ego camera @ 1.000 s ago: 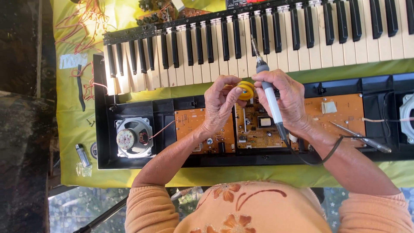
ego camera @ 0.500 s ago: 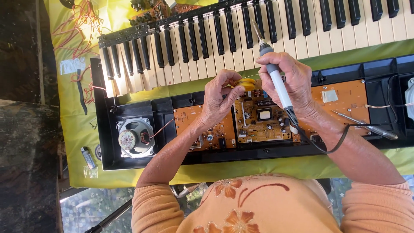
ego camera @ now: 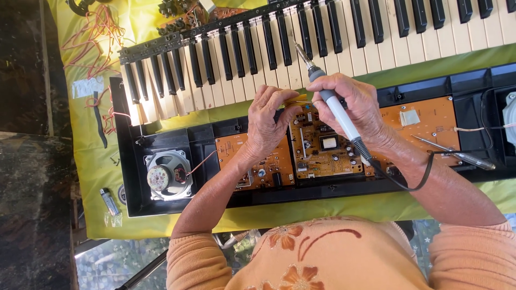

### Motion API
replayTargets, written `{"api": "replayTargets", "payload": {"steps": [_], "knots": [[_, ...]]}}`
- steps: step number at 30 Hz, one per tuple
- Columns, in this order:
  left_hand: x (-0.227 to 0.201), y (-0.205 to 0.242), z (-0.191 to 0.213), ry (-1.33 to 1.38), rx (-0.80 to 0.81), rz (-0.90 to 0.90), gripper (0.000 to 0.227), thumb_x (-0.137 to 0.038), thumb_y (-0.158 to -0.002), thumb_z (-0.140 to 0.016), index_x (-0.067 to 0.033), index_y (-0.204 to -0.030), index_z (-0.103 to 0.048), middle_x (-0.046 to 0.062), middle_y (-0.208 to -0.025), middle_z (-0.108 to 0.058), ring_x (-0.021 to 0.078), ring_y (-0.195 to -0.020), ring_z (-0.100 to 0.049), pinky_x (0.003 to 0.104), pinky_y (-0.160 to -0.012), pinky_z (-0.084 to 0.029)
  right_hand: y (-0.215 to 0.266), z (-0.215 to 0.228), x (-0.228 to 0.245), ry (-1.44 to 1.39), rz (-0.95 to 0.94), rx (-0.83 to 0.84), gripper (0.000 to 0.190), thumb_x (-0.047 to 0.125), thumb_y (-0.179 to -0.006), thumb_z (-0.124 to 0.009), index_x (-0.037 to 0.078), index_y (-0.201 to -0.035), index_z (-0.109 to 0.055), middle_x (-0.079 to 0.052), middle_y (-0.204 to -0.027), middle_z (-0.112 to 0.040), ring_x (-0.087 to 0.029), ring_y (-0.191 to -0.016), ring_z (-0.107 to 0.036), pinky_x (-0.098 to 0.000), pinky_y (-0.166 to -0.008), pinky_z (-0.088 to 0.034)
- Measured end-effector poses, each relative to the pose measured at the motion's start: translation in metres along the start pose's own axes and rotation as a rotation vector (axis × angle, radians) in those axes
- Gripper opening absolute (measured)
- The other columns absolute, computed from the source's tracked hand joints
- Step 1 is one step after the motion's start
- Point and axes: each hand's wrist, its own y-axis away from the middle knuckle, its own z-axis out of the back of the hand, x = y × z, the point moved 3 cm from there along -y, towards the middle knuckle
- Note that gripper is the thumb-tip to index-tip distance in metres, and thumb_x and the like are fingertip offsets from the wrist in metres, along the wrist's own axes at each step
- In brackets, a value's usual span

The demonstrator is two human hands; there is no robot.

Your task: The person solders components on a circuit board inside an electronic keyboard using a soldering iron and solder wire. They work on various points on the board, occasionally adjusting the solder wire and repositioning the iron.

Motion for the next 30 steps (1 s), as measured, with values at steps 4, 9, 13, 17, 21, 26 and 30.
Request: {"api": "replayTargets", "payload": {"steps": [4, 9, 13, 17, 21, 26, 30], "knots": [[0.008, 0.003, 0.003, 0.004, -0.036, 0.028, 0.02, -0.022, -0.095, -0.075, -0.0108, -0.111, -0.07, 0.005, -0.088, -0.064, 0.0224, -0.081, -0.066, 0.033, -0.076, -0.06, -0.002, 0.004, -0.003, 0.08, 0.049, 0.017, 0.028, -0.02, -0.09, -0.072, -0.006, -0.114, -0.069, -0.021, -0.09, -0.063, -0.031, -0.079, -0.071, -0.0349, -0.061, -0.058], [0.012, 0.004, 0.0, 0.229, -0.072, 0.195, 0.019, -0.016, -0.094, -0.077, -0.0067, -0.11, -0.072, 0.009, -0.084, -0.064, 0.0214, -0.076, -0.071, 0.028, -0.066, -0.062, 0.004, 0.003, -0.01, 0.011, -0.009, 0.044, 0.038, -0.024, -0.085, -0.07, -0.006, -0.118, -0.068, -0.017, -0.082, -0.057, -0.018, -0.069, -0.065, -0.0322, -0.061, -0.059], [0.009, 0.005, 0.001, 0.545, -0.027, 0.422, 0.02, -0.013, -0.096, -0.075, 0.0007, -0.109, -0.07, 0.016, -0.09, -0.067, 0.0165, -0.084, -0.068, 0.035, -0.073, -0.065, 0.002, -0.001, -0.016, 0.109, 0.078, -0.003, 0.034, -0.026, -0.083, -0.069, -0.009, -0.112, -0.071, -0.021, -0.082, -0.063, -0.028, -0.071, -0.069, -0.0361, -0.064, -0.061], [-0.004, 0.005, 0.0, 0.868, -0.06, 0.684, 0.021, -0.014, -0.099, -0.072, 0.0013, -0.112, -0.066, 0.01, -0.097, -0.067, 0.0119, -0.092, -0.067, 0.032, -0.083, -0.065, 0.002, -0.006, -0.015, -0.008, 0.018, -0.091, 0.032, -0.025, -0.086, -0.071, -0.008, -0.112, -0.071, -0.018, -0.085, -0.061, -0.02, -0.076, -0.068, -0.0296, -0.067, -0.058], [0.0, 0.013, -0.011, 1.129, -0.12, 0.849, 0.018, -0.009, -0.099, -0.07, 0.0011, -0.111, -0.063, 0.01, -0.1, -0.065, 0.0162, -0.095, -0.07, 0.036, -0.086, -0.066, 0.005, -0.007, -0.017, 0.036, 0.052, -0.137, 0.025, -0.019, -0.088, -0.075, -0.008, -0.11, -0.072, -0.017, -0.089, -0.066, -0.022, -0.078, -0.071, -0.0297, -0.069, -0.059], [0.009, 0.025, -0.02, 1.326, -0.173, 0.876, 0.016, -0.004, -0.1, -0.066, 0.0065, -0.111, -0.061, 0.017, -0.102, -0.063, 0.0293, -0.099, -0.073, 0.047, -0.09, -0.066, 0.007, -0.005, -0.016, 0.101, 0.166, -0.137, 0.021, -0.013, -0.09, -0.077, -0.004, -0.109, -0.075, -0.015, -0.085, -0.067, -0.023, -0.073, -0.067, -0.0324, -0.065, -0.058], [0.015, 0.03, -0.022, 1.405, -0.204, 0.878, 0.016, -0.003, -0.101, -0.064, 0.007, -0.112, -0.058, 0.022, -0.109, -0.065, 0.0338, -0.106, -0.072, 0.051, -0.096, -0.063, 0.014, -0.004, -0.018, 0.186, 0.286, -0.104, 0.022, -0.008, -0.092, -0.076, -0.001, -0.112, -0.076, -0.015, -0.081, -0.065, -0.027, -0.069, -0.064, -0.036, -0.062, -0.055]]}}
